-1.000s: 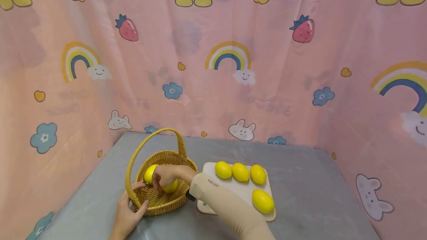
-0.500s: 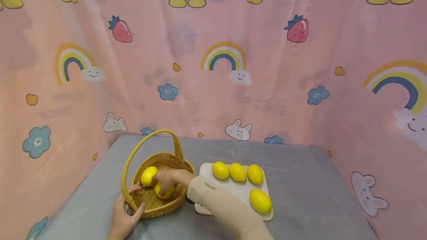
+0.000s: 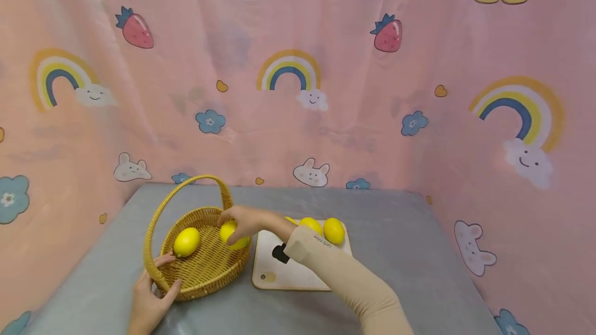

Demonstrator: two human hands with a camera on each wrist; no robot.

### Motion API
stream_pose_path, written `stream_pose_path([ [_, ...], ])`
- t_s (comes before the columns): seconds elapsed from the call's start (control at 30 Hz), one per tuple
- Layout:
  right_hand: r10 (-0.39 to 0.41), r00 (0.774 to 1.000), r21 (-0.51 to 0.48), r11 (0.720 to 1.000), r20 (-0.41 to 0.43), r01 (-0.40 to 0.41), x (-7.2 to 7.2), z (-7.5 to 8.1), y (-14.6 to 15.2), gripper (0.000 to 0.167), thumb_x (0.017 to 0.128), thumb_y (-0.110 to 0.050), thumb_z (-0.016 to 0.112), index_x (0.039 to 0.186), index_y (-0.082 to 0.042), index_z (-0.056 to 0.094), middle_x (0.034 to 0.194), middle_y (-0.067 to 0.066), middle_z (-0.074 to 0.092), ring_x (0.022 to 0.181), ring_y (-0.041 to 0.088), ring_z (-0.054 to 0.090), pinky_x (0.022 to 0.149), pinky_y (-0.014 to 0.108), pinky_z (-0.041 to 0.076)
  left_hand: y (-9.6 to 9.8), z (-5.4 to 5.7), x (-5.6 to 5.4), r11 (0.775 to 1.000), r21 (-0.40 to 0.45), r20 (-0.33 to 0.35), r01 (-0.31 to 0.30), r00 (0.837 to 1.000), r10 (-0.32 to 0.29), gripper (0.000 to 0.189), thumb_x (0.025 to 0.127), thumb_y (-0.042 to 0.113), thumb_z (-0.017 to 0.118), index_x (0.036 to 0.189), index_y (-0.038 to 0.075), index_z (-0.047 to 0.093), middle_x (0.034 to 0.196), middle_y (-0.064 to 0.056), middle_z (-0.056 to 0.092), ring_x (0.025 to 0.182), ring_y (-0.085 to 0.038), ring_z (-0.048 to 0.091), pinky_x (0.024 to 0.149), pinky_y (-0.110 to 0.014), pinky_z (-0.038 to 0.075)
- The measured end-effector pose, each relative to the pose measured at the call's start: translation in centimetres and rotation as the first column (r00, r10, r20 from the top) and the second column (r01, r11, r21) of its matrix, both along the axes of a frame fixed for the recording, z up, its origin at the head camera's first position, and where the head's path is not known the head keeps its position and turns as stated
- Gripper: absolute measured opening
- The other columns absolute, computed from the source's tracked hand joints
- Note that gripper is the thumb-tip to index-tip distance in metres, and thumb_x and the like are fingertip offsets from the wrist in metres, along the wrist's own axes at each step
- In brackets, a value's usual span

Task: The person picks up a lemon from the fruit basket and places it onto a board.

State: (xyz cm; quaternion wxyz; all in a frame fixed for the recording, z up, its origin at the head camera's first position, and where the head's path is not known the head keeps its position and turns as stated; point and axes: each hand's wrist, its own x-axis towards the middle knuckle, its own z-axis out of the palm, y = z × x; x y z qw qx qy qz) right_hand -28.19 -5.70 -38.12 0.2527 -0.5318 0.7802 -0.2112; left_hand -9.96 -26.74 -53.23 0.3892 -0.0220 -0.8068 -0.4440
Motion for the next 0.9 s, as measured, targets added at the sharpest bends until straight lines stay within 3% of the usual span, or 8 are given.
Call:
stream_pose_path([
  [0.1,-0.040,0.999,-0.019,0.999,0.014,0.041,-0.6,0.7,3.0,0.046,0.089,-0.010,0.073,0.132,-0.001,0.059,0.135,0.017,0.057,0.119,0.029,0.055,0.083,0.023,0.052,-0.2,0.1,0.1,1.000,-0.014,0.028,-0.007,1.000,0.007,0.052,0.068,-0.015,0.080,0.116,-0.005,0.063,0.116,-0.016,0.063,0.121,0.002,0.049,0.102,-0.008,0.033],
  [0.2,-0.106,0.994,-0.006,0.994,0.013,0.106,-1.1,0.5,6.0,0.044,0.088,-0.010,0.075,0.128,-0.001,0.059,0.131,0.017,0.058,0.121,0.033,0.054,0.087,0.029,0.053,-0.1,0.1,0.2,1.000,-0.007,0.048,-0.014,0.999,0.015,0.051,0.068,-0.015,0.080,0.115,-0.005,0.063,0.116,-0.016,0.064,0.120,0.003,0.048,0.101,-0.008,0.033],
  [0.47,-0.294,0.956,0.131,0.947,-0.007,0.292,-0.7,-2.9,12.0,0.043,0.083,-0.010,0.079,0.122,-0.005,0.060,0.125,0.012,0.058,0.115,0.031,0.055,0.097,0.043,0.050,0.3,0.3,1.0,0.998,0.025,0.089,-0.057,0.995,0.054,0.049,0.068,-0.018,0.079,0.113,-0.006,0.063,0.114,-0.017,0.063,0.119,0.004,0.047,0.100,-0.007,0.033],
  [0.63,-0.316,0.949,0.163,0.936,-0.005,0.312,0.4,-4.9,13.9,0.043,0.082,-0.008,0.080,0.120,-0.004,0.061,0.116,0.007,0.059,0.103,0.025,0.054,0.091,0.039,0.051,0.8,0.6,1.2,0.997,0.023,0.114,-0.078,0.991,0.075,0.048,0.069,-0.017,0.078,0.113,-0.006,0.063,0.115,-0.018,0.062,0.118,0.007,0.045,0.098,-0.005,0.032],
  [0.9,-0.337,0.941,0.219,0.916,-0.028,0.335,1.4,-6.0,14.9,0.040,0.078,-0.007,0.084,0.111,-0.008,0.061,0.101,0.001,0.057,0.087,0.018,0.051,0.074,0.030,0.048,1.5,0.6,1.0,0.997,0.011,0.139,-0.077,0.987,0.075,0.047,0.071,-0.015,0.079,0.114,-0.005,0.062,0.115,-0.014,0.062,0.117,0.008,0.044,0.096,-0.004,0.033],
])
